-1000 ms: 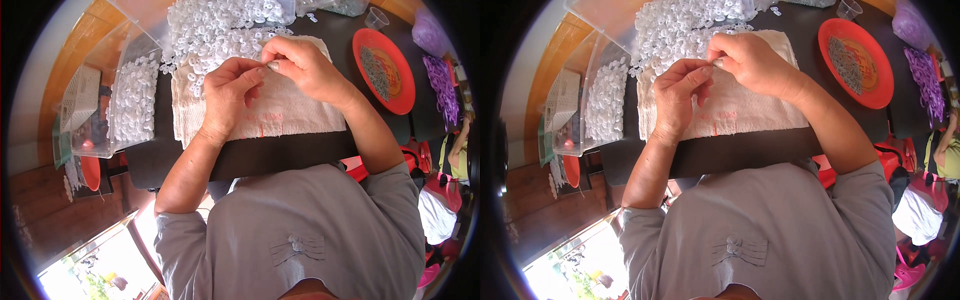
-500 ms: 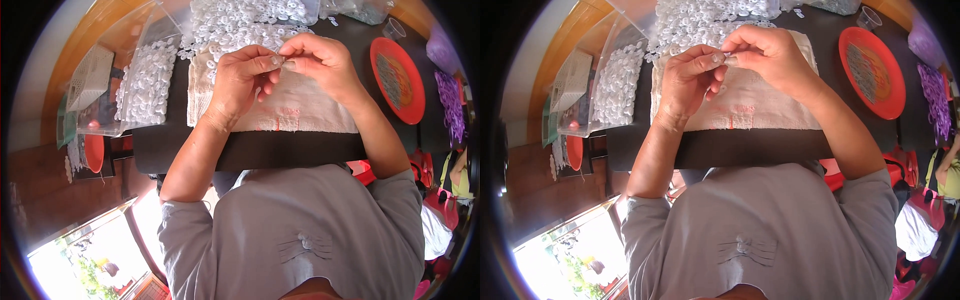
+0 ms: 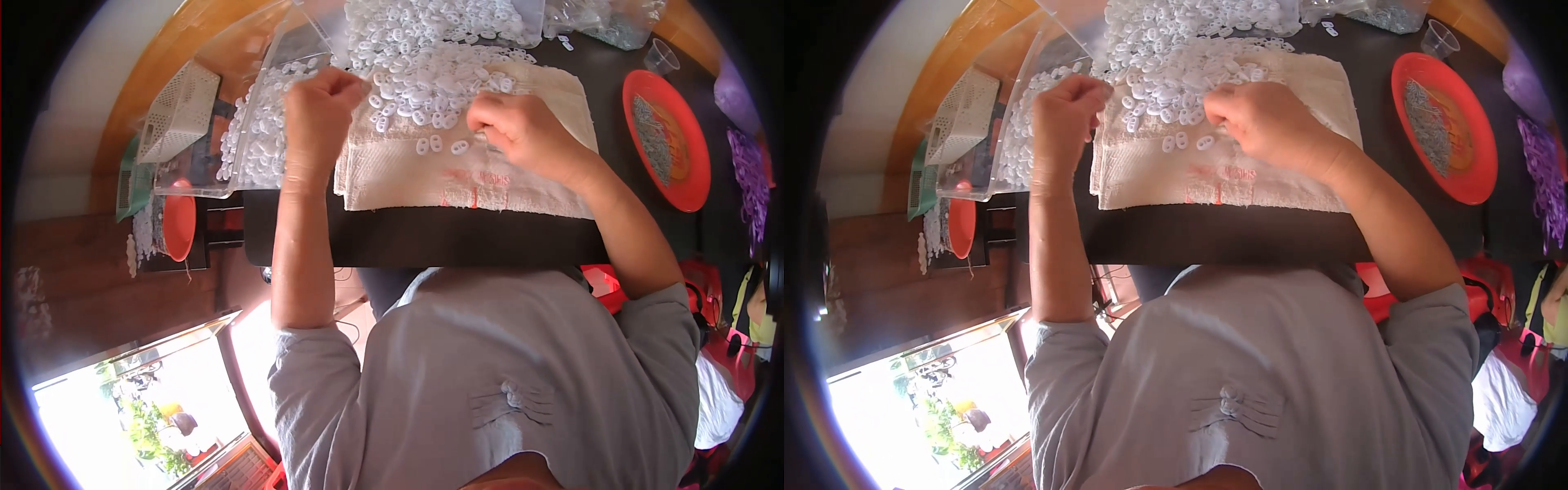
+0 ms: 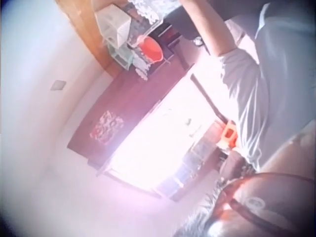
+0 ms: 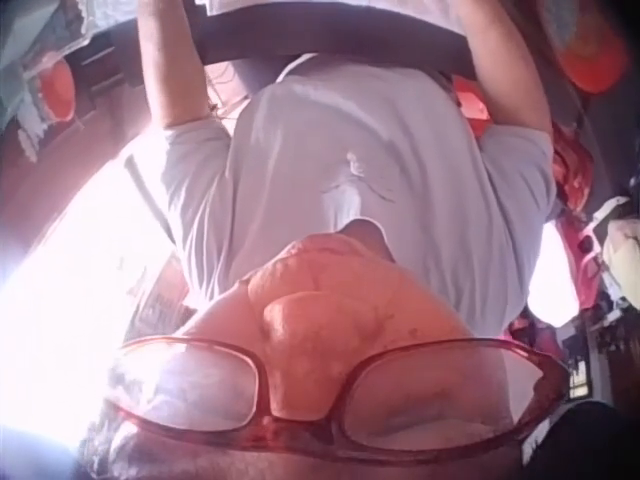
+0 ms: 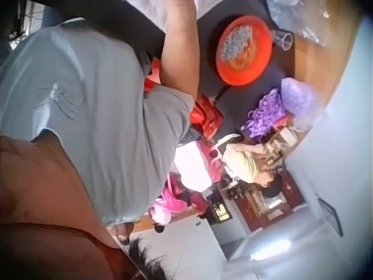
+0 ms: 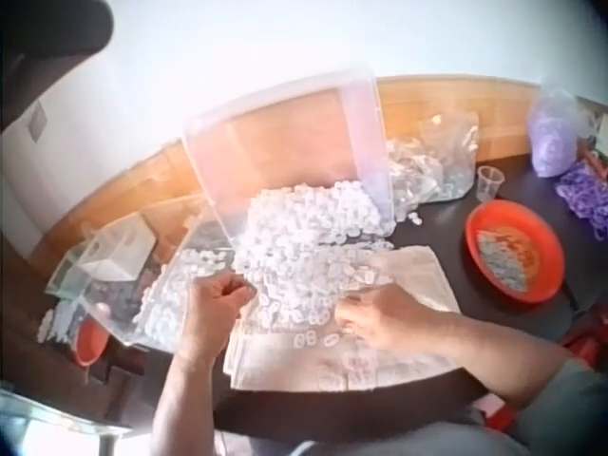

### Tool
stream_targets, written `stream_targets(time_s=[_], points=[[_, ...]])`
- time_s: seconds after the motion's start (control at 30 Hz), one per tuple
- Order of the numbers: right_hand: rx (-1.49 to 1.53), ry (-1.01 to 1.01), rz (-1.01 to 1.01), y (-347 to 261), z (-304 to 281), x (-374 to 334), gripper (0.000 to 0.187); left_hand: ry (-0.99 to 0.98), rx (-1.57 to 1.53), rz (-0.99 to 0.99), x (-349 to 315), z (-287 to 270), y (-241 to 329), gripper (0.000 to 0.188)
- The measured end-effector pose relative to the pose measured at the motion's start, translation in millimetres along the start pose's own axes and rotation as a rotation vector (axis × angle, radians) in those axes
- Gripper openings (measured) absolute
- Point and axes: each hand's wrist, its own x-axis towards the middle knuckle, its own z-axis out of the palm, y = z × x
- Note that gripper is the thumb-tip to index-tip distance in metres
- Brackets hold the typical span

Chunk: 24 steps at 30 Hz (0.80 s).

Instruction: Assembling small white plastic components by manually inserting metal pieces.

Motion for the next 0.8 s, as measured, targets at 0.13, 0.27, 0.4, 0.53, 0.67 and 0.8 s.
stream_targets(time_s=[0.13,0.27,0.4,0.53,0.67,0.8], points=[[-0.022,0.001,-0.017,5.1,2.0,3.0,0.010,-0.056,0.226,0.091,-6.9,9.7,-39.1,0.012],[0.020,-0.010,0.000,5.3,0.9,3.1,0.008,-0.137,0.305,0.128,-5.3,15.3,-42.6,0.013],[0.012,-0.008,0.001,4.2,1.4,3.1,0.008,-0.215,0.509,0.305,3.3,13.1,-45.2,0.014],[0.007,0.005,0.020,3.5,1.3,3.6,0.009,-0.325,0.357,0.179,17.1,7.3,-44.4,0.014],[0.035,-0.005,0.045,4.0,0.9,3.5,0.009,-0.411,0.213,-0.042,20.2,7.8,-38.4,0.014],[0.021,0.000,0.031,5.4,1.3,3.3,0.010,-0.363,0.383,0.146,25.4,11.9,-35.2,0.010]])
